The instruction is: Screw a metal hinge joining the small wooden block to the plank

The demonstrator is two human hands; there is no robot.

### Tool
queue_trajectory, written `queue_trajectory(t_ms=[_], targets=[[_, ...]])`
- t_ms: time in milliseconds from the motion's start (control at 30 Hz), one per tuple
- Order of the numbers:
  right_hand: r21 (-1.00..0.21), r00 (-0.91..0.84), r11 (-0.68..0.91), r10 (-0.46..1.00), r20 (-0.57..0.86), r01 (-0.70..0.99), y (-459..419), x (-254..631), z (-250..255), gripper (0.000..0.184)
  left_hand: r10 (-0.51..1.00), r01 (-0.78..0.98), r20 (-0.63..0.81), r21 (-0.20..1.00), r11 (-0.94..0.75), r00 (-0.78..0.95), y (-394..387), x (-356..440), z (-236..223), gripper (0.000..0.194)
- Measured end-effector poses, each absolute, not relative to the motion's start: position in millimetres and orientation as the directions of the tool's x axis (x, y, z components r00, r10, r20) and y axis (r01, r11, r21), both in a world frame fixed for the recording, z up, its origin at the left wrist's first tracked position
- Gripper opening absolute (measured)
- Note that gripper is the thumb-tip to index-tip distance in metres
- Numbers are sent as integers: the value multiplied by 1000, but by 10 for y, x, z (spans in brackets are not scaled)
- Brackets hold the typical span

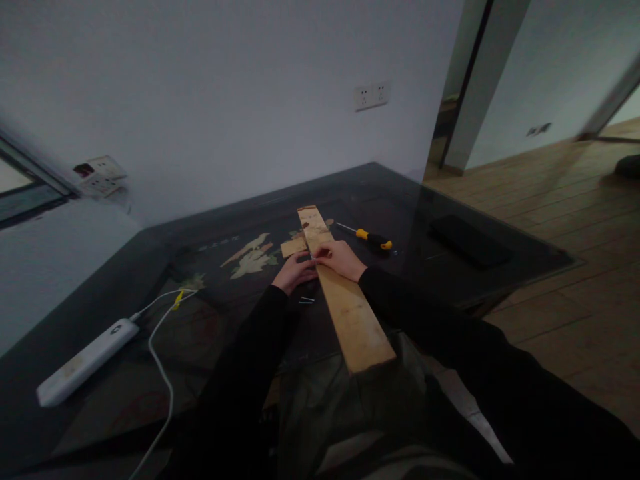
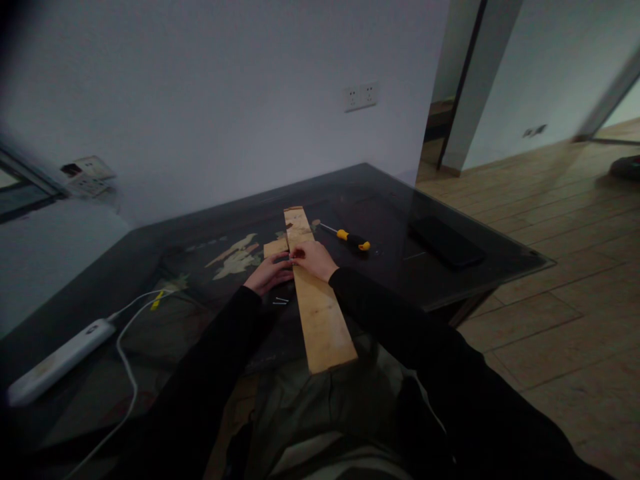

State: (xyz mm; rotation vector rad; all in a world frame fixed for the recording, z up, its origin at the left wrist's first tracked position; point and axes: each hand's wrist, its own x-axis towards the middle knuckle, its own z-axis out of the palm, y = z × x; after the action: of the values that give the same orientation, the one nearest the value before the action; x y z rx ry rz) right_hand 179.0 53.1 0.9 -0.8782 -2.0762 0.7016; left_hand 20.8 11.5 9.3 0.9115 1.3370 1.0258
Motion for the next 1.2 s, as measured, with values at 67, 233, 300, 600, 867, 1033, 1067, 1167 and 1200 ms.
queue_trajectory(t_ms=[67, 233, 300, 600, 867, 1033, 1067, 1167, 1200], targets=[[-707, -481, 617, 763, 431, 346, 540, 1782, -8, 9, 948, -63, -318, 947, 316, -29, 112, 216, 96, 48], [-711, -501, 623, 752, 429, 326, 570, 1795, 23, 16, 943, -41, -327, 945, 325, -57, 107, 226, 112, 45], [-690, -486, 642, 745, 456, 335, 610, 1889, 67, 22, 942, -31, -328, 945, 327, -66, 112, 217, 104, 47], [-348, -242, 432, 847, 474, 832, 898, 2972, -150, 34, 950, -60, -311, 949, 309, -37, 161, 146, 17, 53], [-315, -275, 404, 882, 383, 859, 1021, 3071, -388, 46, 959, -78, -280, 958, 277, -43, 56, 170, 62, 56], [-306, -318, 435, 875, 365, 847, 1003, 3022, -356, 40, 967, -104, -249, 965, 242, -59, -23, 226, 100, 40], [-319, -312, 433, 877, 366, 843, 1006, 3023, -355, 40, 970, -100, -235, 968, 228, -61, -32, 232, 100, 38], [-385, -304, 453, 870, 388, 804, 1023, 3040, -349, 38, 979, -74, -187, 981, 181, -77, -36, 241, 74, 36], [-417, -296, 463, 865, 406, 782, 1025, 3047, -335, 37, 982, -56, -167, 985, 162, -84, -29, 241, 56, 36]])
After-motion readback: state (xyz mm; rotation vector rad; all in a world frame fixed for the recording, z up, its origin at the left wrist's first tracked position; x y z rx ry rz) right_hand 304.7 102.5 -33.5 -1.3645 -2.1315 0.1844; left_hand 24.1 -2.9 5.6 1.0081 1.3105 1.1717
